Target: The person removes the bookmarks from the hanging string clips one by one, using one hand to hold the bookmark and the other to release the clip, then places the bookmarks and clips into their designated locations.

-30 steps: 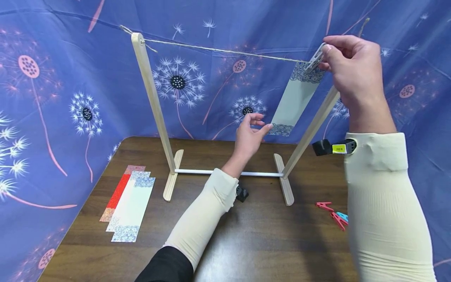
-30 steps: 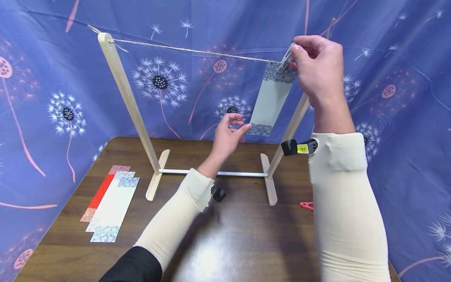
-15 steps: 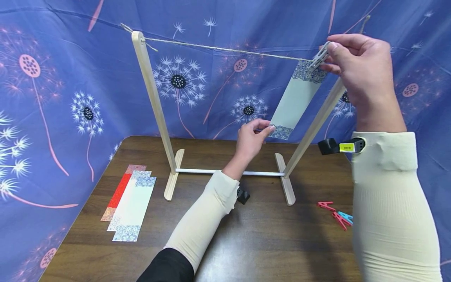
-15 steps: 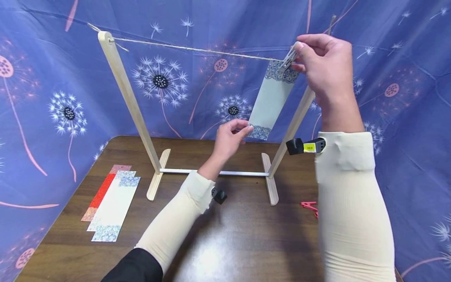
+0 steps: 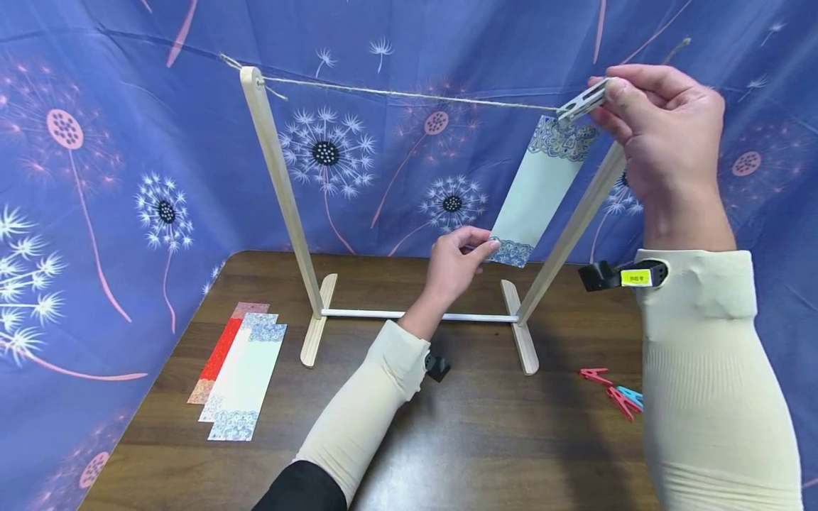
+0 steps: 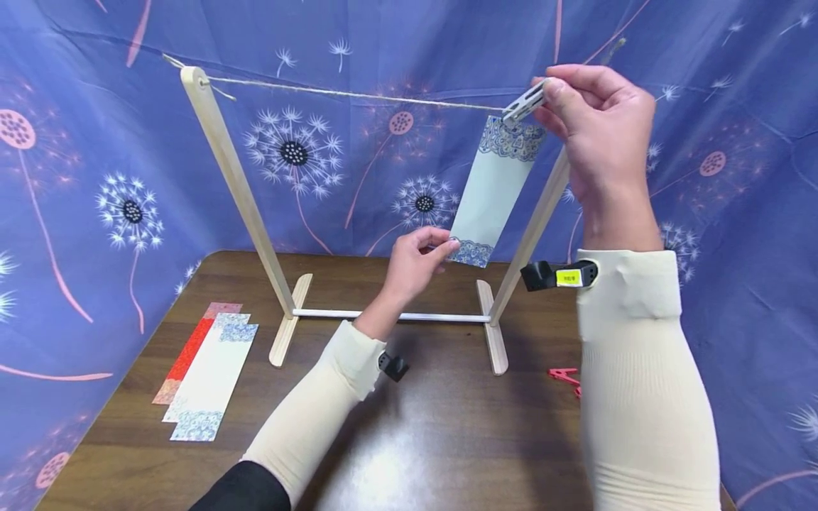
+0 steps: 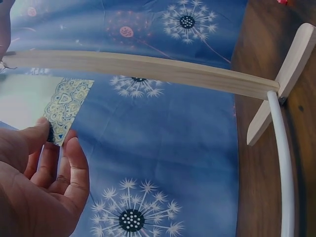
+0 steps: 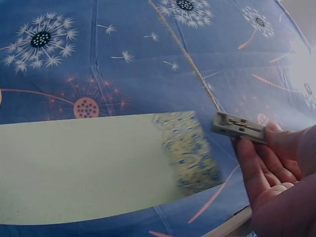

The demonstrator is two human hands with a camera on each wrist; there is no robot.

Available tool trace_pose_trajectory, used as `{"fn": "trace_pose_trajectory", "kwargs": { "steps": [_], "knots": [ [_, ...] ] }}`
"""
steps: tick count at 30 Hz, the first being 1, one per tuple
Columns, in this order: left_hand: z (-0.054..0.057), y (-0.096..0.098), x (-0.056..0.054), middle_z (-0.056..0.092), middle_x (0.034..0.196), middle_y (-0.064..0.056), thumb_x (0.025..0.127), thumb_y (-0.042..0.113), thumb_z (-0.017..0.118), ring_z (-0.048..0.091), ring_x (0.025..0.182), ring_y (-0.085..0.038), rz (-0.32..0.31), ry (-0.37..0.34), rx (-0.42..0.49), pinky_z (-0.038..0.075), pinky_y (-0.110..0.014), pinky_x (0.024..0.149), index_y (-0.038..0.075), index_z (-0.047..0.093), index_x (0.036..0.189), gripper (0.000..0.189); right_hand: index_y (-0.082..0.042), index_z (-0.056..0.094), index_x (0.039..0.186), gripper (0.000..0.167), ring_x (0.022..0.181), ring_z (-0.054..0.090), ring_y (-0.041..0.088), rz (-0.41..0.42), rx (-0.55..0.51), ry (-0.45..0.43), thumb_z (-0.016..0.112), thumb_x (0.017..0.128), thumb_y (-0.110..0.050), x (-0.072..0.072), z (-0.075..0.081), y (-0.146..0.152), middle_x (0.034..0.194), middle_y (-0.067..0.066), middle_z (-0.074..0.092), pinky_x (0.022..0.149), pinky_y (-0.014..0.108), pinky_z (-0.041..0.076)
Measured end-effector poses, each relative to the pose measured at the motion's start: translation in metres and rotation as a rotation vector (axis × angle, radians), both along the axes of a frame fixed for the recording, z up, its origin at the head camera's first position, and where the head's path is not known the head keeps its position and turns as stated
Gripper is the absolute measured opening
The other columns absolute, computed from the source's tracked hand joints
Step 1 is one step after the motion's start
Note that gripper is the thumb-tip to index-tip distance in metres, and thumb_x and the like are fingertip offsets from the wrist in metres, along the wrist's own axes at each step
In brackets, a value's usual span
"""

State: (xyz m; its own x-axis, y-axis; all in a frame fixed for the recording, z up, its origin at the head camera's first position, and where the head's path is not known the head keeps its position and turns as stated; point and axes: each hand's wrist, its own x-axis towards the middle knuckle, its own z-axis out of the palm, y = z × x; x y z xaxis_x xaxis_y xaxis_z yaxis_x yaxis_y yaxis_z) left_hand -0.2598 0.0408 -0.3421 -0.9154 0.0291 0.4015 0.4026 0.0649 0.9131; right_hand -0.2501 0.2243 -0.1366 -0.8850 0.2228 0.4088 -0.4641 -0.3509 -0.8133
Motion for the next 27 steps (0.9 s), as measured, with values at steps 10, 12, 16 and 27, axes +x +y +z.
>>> {"fn": "trace_pose_trajectory", "kwargs": {
  "steps": [10,12,16,27],
  "knots": [
    [-0.015,-0.021,0.011,0.076,0.091,-0.008,0.093,0.014,0.08,0.069,0.067,-0.015,-0.051,-0.02,0.041,0.064,-0.039,0.064,0.001,0.076,0.104,0.017,0.021,0.065,0.101,0.02,0.087,0.074,0.035,-0.03,-0.277,0.172,0.072,0.083,0.023,-0.005,-0.005,-0.001,0.095,0.03,0.071,0.077,0.035,0.063],
    [-0.016,-0.028,0.014,0.076,0.09,-0.008,0.093,0.014,0.08,0.066,0.065,-0.011,-0.057,-0.027,0.039,0.064,-0.042,0.065,0.002,0.076,0.104,0.017,0.021,0.064,0.102,0.02,0.088,0.073,0.035,-0.046,-0.308,0.186,0.072,0.083,0.023,-0.005,-0.005,0.0,0.094,0.029,0.071,0.08,0.037,0.063],
    [-0.018,-0.044,0.019,0.076,0.089,-0.008,0.093,0.013,0.079,0.064,0.065,-0.009,-0.052,-0.037,0.032,0.063,-0.05,0.067,0.002,0.076,0.103,0.016,0.019,0.063,0.106,0.021,0.094,0.072,0.034,-0.065,-0.339,0.211,0.07,0.086,0.02,-0.002,-0.004,0.004,0.097,0.027,0.069,0.086,0.039,0.061],
    [-0.019,-0.102,0.054,0.076,0.091,-0.009,0.093,0.008,0.078,0.069,0.07,-0.014,-0.058,-0.066,0.018,0.064,-0.042,0.066,-0.002,0.073,0.103,0.015,0.022,0.056,0.113,0.026,0.093,0.072,0.039,-0.055,-0.443,0.276,0.065,0.088,0.019,0.017,-0.015,0.027,0.102,0.033,0.066,0.088,0.043,0.057]
  ]
}}
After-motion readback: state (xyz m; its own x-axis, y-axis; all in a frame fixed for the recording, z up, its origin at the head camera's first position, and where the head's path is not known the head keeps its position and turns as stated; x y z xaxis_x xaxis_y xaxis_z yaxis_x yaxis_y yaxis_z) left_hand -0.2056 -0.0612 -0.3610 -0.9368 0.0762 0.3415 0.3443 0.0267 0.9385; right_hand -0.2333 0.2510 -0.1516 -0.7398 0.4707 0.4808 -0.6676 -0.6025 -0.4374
